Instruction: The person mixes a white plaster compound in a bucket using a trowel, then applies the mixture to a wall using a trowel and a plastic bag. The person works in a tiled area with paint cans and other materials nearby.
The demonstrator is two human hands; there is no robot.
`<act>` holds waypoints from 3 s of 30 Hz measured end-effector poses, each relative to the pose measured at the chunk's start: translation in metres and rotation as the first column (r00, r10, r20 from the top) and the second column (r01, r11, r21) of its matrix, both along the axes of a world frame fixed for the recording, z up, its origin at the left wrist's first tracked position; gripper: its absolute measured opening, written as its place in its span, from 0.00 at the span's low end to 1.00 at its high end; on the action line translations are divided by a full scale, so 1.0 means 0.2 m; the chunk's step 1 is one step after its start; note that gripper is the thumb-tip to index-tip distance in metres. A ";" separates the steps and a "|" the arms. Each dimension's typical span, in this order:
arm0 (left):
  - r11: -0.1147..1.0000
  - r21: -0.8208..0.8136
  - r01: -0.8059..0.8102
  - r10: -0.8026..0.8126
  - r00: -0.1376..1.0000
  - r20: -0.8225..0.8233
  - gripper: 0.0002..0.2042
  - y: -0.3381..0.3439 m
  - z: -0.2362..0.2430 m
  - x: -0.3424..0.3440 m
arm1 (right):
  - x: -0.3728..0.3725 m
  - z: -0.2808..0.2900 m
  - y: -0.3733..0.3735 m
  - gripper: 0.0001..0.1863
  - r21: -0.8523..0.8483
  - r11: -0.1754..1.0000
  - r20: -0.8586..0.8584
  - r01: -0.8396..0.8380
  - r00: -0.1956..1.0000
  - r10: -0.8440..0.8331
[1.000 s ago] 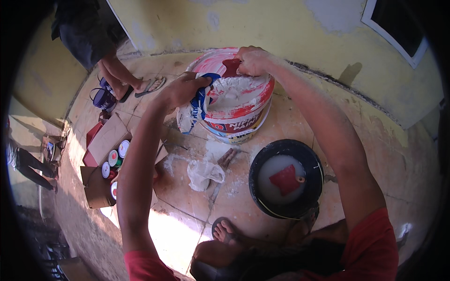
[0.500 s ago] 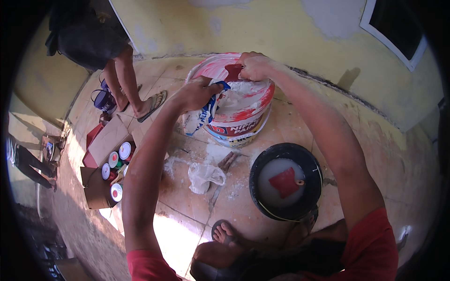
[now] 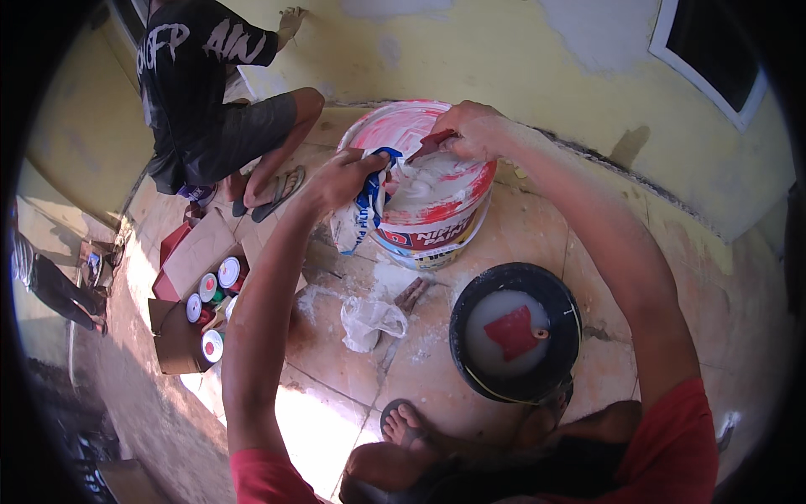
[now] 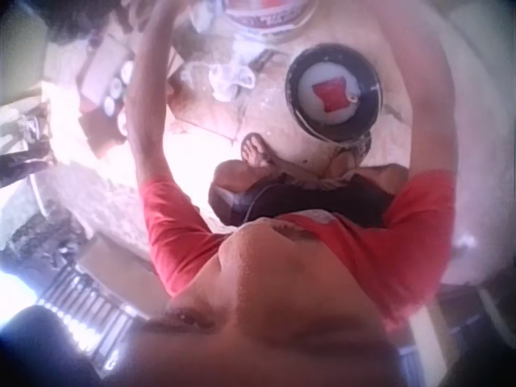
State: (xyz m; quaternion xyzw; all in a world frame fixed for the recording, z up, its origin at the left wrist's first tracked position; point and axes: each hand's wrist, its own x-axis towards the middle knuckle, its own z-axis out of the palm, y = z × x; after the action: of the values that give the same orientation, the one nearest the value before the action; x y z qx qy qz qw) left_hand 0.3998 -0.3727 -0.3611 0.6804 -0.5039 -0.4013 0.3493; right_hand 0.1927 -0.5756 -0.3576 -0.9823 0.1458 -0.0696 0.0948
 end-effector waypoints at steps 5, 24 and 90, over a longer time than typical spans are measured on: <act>0.995 0.065 -0.070 0.080 0.982 -0.173 0.20 0.00 -0.03 -0.03 | -0.07 -0.04 0.02 0.23 0.053 0.980 0.209 -0.194 0.961 0.179; 0.961 -0.145 -0.237 0.270 0.918 0.291 0.20 0.70 -0.60 0.14 | -0.04 -0.05 0.02 0.19 -0.189 0.980 -0.034 0.064 0.997 -0.072; 0.439 -0.034 -0.898 0.898 0.438 0.026 0.21 1.85 -1.86 -0.56 | 0.46 0.22 0.46 0.20 0.310 0.766 -0.178 0.563 0.826 -0.535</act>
State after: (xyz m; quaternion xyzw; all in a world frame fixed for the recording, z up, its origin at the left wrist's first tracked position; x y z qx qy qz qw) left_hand 0.2879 -0.0027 -0.7339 0.8493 -0.0771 -0.1379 0.5038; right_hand 0.2848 -0.4827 -0.3139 -0.8656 0.4402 -0.0283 0.2370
